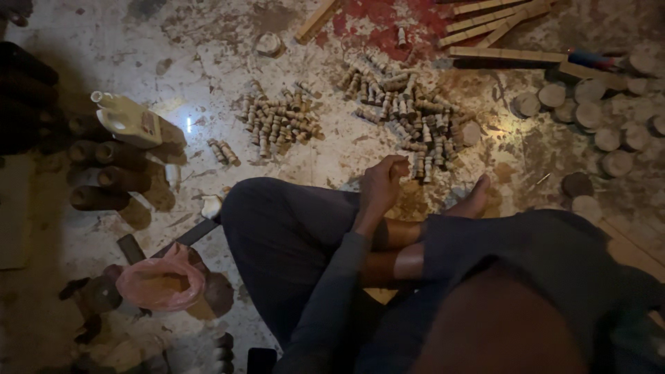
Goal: The person sits cross-legged on the floor and repeatedly picks up small wooden pieces, aligns them, and joins them together by hand. Finished assemblies are placed into a growing pile on the floor.
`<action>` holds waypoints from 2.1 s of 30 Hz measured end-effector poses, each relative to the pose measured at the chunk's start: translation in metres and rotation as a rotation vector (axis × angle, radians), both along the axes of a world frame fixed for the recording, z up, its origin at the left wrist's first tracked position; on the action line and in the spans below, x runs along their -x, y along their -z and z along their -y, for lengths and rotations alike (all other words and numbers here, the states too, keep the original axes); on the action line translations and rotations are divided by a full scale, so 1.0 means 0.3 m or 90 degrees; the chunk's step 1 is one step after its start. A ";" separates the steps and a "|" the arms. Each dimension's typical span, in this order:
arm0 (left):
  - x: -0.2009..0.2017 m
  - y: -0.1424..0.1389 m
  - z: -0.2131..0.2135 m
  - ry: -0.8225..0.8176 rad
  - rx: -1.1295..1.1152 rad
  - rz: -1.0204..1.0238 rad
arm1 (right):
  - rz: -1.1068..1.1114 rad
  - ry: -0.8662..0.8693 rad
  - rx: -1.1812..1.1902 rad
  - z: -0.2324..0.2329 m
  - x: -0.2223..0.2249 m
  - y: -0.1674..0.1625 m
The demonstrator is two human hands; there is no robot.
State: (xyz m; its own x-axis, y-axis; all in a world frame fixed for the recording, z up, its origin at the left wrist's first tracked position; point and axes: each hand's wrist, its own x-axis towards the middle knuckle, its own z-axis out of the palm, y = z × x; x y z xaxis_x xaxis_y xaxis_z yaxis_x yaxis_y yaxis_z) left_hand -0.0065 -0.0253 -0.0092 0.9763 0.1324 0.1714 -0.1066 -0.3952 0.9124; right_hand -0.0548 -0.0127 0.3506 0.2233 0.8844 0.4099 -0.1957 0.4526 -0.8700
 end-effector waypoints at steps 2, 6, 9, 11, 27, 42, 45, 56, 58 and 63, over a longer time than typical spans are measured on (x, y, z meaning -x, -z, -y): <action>-0.003 -0.001 -0.006 -0.005 -0.010 -0.022 | 0.000 -0.003 -0.001 0.000 0.002 -0.005; -0.001 -0.005 -0.008 0.003 0.034 0.013 | 0.009 0.000 -0.006 0.000 0.003 -0.010; 0.003 0.002 -0.008 -0.009 0.032 0.028 | 0.012 -0.006 -0.007 0.013 0.007 0.012; 0.011 0.013 -0.004 -0.010 0.030 -0.010 | 0.024 -0.004 -0.004 0.008 0.022 0.055; -0.005 0.058 0.008 0.026 -0.183 -0.175 | 0.497 0.809 0.654 0.621 -0.551 1.222; -0.010 -0.007 -0.048 -0.130 -0.080 -0.052 | 0.495 0.846 0.630 0.653 -0.533 1.209; -0.024 -0.009 -0.061 -0.184 -0.007 -0.176 | 0.343 0.786 0.532 0.671 -0.483 1.172; -0.060 0.100 -0.069 -0.078 0.246 -0.070 | 0.176 0.634 0.463 0.535 -0.332 1.191; -0.069 0.113 -0.068 -0.073 0.319 -0.110 | 0.178 0.640 0.503 0.522 -0.340 1.199; -0.070 0.134 -0.063 -0.064 0.261 -0.099 | 0.336 0.641 0.586 0.521 -0.345 1.234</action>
